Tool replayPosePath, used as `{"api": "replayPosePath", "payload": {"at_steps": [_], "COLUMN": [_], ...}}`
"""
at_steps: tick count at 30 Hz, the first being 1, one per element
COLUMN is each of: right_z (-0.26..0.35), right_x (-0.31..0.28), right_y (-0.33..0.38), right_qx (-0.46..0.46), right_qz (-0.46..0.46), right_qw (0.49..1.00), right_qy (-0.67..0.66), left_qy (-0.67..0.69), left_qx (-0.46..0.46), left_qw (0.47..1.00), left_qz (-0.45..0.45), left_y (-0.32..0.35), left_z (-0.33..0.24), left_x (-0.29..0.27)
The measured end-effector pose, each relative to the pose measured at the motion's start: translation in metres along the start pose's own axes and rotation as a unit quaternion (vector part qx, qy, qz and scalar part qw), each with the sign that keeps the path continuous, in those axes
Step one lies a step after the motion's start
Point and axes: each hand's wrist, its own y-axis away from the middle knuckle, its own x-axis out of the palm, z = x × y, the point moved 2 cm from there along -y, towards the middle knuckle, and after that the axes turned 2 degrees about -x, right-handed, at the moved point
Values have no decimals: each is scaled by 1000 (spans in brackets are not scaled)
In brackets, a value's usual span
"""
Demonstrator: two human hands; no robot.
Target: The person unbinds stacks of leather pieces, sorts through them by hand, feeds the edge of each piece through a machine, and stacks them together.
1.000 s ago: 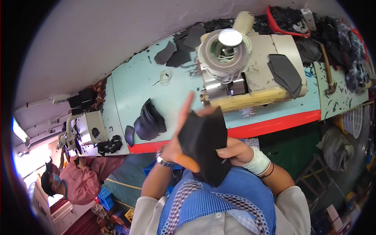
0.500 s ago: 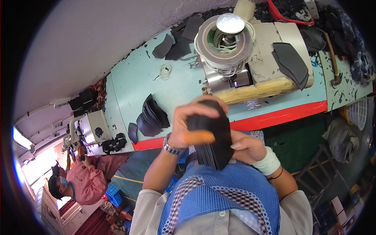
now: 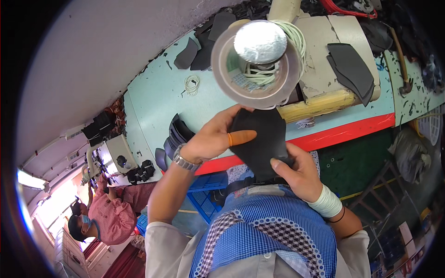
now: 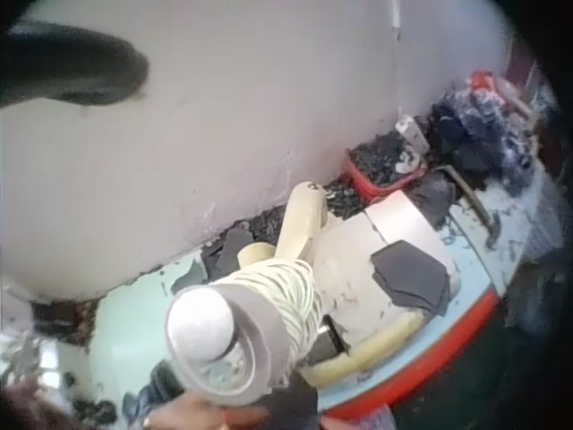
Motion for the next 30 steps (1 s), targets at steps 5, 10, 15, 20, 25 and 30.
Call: {"api": "replayPosePath", "payload": {"at_steps": [5,10,15,20,25,30], "right_z": [5,2,7,10,5,8], "right_x": [15,5,19,14,0,16], "right_y": [-16,-24,-20,-18,-18,-16], "right_qx": [180,107,193,152,47,142], "right_qz": [40,-23,41,-56,-88,-72], "right_qw": [968,976,969,971,981,966], "right_qy": [-171,-188,-152,-176,-165,-202], "left_qy": [-154,-267,-378,-418,54,-277], "left_qx": [-164,33,-41,107,7,38], "left_qw": [971,961,924,902,995,960], "left_qz": [-79,-71,-36,-29,83,8], "left_y": [-13,-23,-13,-21,-14,-13], "left_z": [-29,-17,-34,-29,-28,-29], "left_x": [-9,-28,-37,-37,-39,-43]}}
